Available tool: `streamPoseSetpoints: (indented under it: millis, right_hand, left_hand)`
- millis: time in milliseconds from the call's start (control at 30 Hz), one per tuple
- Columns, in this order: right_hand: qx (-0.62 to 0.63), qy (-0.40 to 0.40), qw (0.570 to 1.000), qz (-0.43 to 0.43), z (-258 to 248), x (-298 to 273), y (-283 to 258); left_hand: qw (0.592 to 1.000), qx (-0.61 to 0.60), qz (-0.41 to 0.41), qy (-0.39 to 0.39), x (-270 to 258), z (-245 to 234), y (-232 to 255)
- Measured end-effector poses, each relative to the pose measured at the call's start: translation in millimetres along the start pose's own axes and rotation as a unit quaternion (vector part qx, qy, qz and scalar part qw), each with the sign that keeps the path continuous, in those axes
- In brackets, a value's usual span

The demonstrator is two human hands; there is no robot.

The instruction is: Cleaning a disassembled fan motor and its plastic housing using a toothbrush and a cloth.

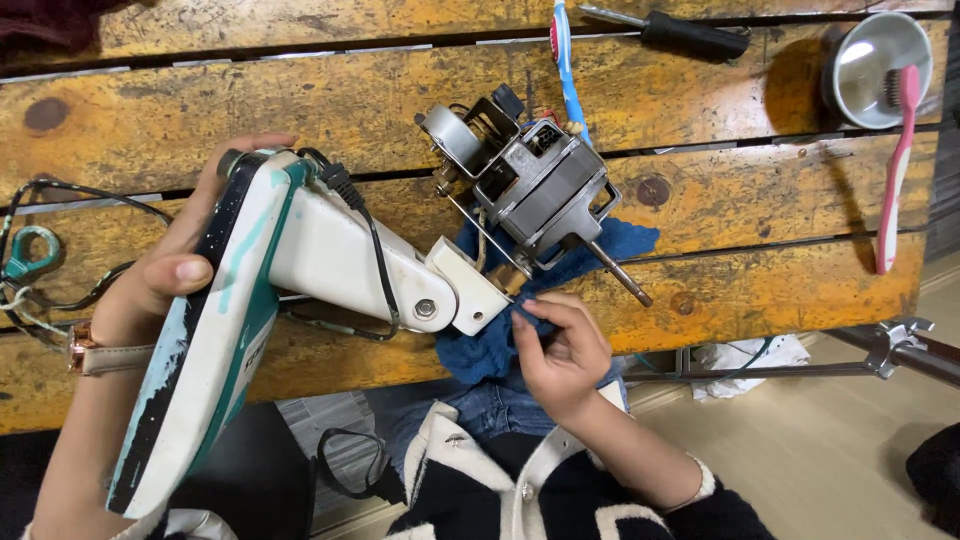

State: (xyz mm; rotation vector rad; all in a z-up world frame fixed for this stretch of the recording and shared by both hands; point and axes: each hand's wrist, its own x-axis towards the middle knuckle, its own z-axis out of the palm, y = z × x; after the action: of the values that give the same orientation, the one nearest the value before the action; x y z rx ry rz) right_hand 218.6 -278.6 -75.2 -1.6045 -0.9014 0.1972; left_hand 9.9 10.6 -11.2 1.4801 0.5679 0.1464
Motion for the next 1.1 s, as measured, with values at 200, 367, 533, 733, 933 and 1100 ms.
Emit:
streamPoseSetpoints:
  millis: [200,367,533,733,933,1100]
  right_hand:
    - [-0.094,-0.037,0.994,-0.046,-2,7,-3]
    - [-0.151,-0.065,0.979,-0.117,-3,6,7]
    - [-0.144,-0.063,0.980,-0.121,-1,6,7]
    - [-0.140,-0.074,0.982,-0.099,-3,5,5]
    - [-0.126,-0.072,0.985,-0.093,-2,8,4]
    - [-0.124,-0.081,0.984,-0.095,-4,9,4]
  left_hand:
    - [0.997,-0.042,-0.055,0.024,-1,5,10]
    - [0.999,0.023,0.017,-0.027,-1,-6,-9]
    - [0.996,0.053,0.053,-0.038,1,-9,-14]
    - [0.998,0.044,0.032,-0.034,-1,-9,-13]
    - [1.000,0.017,-0.015,-0.007,1,1,2]
    - [1.000,0.013,0.015,-0.004,0,-2,-3]
